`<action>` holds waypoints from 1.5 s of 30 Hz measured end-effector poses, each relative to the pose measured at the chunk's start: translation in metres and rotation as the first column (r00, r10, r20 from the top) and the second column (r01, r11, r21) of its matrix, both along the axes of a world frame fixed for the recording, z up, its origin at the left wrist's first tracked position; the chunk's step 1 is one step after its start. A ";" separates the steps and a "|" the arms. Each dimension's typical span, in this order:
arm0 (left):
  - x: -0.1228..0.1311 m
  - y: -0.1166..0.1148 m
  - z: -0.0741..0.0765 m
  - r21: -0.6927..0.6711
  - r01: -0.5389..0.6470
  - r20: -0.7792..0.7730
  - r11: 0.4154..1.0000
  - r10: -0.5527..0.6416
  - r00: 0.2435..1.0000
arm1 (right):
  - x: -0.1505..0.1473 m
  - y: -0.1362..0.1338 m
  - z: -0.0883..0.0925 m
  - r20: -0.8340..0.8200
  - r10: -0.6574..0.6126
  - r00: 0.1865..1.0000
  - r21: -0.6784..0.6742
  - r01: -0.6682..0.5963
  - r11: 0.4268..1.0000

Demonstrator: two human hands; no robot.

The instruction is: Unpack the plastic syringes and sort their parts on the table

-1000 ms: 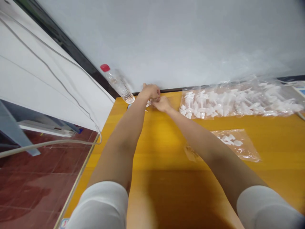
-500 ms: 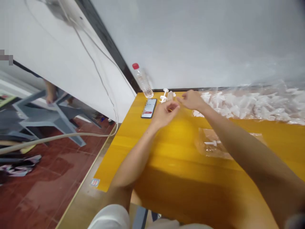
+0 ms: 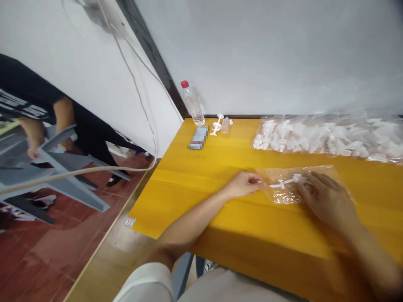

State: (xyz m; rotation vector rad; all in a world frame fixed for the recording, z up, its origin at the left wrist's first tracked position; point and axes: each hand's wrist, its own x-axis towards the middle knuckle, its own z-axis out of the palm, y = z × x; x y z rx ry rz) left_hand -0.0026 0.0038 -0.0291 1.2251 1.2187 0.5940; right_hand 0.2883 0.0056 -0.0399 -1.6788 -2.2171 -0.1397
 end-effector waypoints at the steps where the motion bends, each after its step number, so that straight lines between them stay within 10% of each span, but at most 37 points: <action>1: 0.002 -0.001 -0.002 0.035 -0.016 -0.015 0.999 0.017 1.000 | 0.000 0.000 -0.006 -0.034 0.019 0.999 0.008 -0.019 1.000; 7: 0.004 -0.003 -0.010 0.303 0.039 -0.076 0.952 -0.016 0.997 | -0.014 0.000 -0.013 -0.186 0.113 0.976 0.027 -0.110 0.994; 12: 0.001 -0.005 -0.005 0.550 0.057 -0.045 0.833 -0.038 0.998 | -0.015 0.000 -0.011 -0.265 -0.045 0.963 -0.083 0.023 0.996; 23: -0.007 -0.007 -0.002 0.375 0.186 -0.276 0.908 -0.083 0.958 | -0.013 -0.002 -0.013 -0.303 -0.151 0.941 -0.315 0.051 0.948; 29: -0.001 -0.016 -0.004 0.579 0.160 -0.091 0.799 -0.132 0.987 | -0.014 -0.005 -0.010 -0.325 -0.206 0.923 -0.337 0.090 0.937; 38: -0.005 -0.015 -0.011 0.555 0.186 -0.092 0.811 -0.162 0.982 | -0.012 -0.007 -0.021 -0.422 0.071 0.904 -0.046 -0.100 0.994; 45: -0.001 -0.012 -0.015 0.662 0.319 -0.270 0.678 -0.181 0.946 | -0.017 -0.005 -0.028 -0.255 0.203 0.945 0.056 -0.195 0.979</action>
